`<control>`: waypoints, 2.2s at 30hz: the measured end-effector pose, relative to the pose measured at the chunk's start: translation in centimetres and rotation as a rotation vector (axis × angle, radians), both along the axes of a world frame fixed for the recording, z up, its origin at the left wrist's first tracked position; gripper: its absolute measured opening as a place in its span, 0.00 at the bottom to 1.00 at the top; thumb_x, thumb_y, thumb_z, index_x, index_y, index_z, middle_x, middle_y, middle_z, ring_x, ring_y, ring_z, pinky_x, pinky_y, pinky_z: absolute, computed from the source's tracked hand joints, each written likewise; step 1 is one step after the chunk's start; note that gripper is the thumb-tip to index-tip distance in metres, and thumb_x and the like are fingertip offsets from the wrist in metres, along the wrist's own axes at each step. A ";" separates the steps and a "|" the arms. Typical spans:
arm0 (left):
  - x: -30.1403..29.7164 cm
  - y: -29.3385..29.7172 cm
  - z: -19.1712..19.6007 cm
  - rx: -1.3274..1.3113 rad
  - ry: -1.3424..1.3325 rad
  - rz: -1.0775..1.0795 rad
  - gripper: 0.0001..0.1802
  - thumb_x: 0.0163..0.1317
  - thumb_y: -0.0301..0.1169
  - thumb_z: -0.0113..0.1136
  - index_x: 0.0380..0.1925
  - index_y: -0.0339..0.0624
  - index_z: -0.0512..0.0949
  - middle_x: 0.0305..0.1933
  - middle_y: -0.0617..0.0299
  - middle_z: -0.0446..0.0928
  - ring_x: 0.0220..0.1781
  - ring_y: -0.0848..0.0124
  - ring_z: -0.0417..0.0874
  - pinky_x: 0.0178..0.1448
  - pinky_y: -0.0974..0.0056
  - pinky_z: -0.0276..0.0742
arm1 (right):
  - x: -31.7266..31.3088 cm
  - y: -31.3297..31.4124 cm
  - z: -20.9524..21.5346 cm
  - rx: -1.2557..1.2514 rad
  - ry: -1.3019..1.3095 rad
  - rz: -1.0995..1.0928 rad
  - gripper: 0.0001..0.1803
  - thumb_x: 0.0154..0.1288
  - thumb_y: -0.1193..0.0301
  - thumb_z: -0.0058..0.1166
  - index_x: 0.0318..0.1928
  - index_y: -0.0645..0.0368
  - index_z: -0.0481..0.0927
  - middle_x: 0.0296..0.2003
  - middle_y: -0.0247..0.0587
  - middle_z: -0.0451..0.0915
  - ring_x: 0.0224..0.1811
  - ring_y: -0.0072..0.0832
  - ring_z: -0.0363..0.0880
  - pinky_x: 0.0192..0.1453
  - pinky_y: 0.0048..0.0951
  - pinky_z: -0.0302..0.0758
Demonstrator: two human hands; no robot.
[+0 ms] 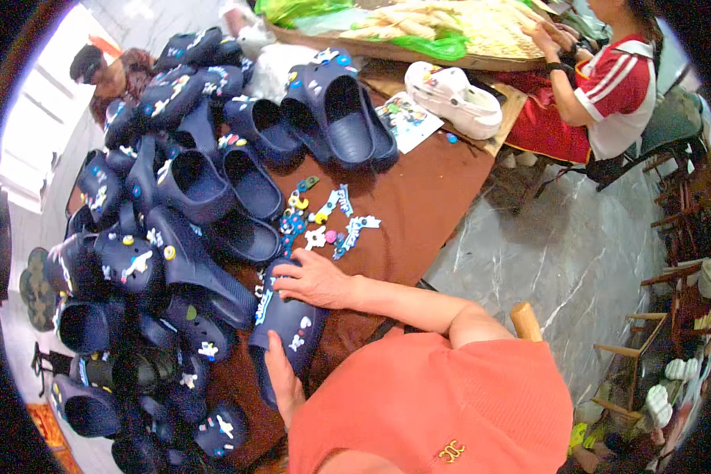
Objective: Attaching decorative plastic charms into the holes of clog-style shoes.
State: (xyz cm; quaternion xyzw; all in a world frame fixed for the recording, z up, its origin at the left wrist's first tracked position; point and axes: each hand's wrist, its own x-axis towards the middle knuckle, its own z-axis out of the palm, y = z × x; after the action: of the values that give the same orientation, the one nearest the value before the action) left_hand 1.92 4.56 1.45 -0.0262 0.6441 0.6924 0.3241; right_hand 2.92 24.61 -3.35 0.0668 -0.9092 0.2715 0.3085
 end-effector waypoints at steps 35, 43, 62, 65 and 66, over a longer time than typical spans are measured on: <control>0.4 -0.4 -0.9 0.076 0.078 -0.028 0.25 0.71 0.42 0.53 0.53 0.28 0.74 0.50 0.54 0.78 0.49 0.68 0.78 0.56 0.63 0.73 | -0.9 -1.5 0.5 -0.564 0.091 0.188 0.04 0.63 0.74 0.55 0.37 0.60 0.75 0.31 0.42 0.76 0.35 0.39 0.75 0.39 0.35 0.72; 0.2 -0.3 -0.8 0.045 0.077 -0.038 0.26 0.71 0.43 0.53 0.53 0.27 0.74 0.51 0.55 0.78 0.49 0.69 0.78 0.56 0.63 0.72 | -0.4 -1.1 0.6 -0.913 -0.106 0.198 0.08 0.67 0.68 0.56 0.35 0.59 0.77 0.29 0.40 0.77 0.26 0.20 0.72 0.31 0.26 0.70; -0.5 -1.2 -4.2 0.108 0.138 -0.043 0.23 0.70 0.41 0.54 0.57 0.34 0.71 0.53 0.60 0.77 0.52 0.71 0.78 0.57 0.63 0.73 | -3.5 -3.3 2.7 -0.010 0.067 0.330 0.13 0.62 0.60 0.59 0.32 0.57 0.83 0.34 0.36 0.80 0.36 0.39 0.74 0.40 0.37 0.75; -0.5 -1.1 -4.0 0.120 0.160 -0.054 0.24 0.70 0.40 0.54 0.58 0.34 0.70 0.54 0.60 0.76 0.53 0.71 0.77 0.57 0.63 0.73 | -3.7 -3.2 2.7 -0.038 0.189 0.341 0.13 0.62 0.60 0.59 0.33 0.57 0.81 0.34 0.37 0.79 0.38 0.38 0.75 0.42 0.36 0.74; -0.5 -1.1 -4.0 0.119 0.159 -0.052 0.24 0.70 0.40 0.54 0.58 0.34 0.70 0.54 0.60 0.76 0.53 0.71 0.77 0.57 0.63 0.73 | -3.6 -3.1 2.9 -0.024 0.146 0.344 0.13 0.63 0.59 0.58 0.33 0.58 0.80 0.34 0.38 0.78 0.39 0.38 0.75 0.43 0.37 0.73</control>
State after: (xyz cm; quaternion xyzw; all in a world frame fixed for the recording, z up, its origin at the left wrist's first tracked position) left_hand 1.38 3.46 -2.53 0.0649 0.6259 0.7208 0.2906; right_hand -0.63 21.55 -0.47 0.2370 -0.8564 0.3256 0.3232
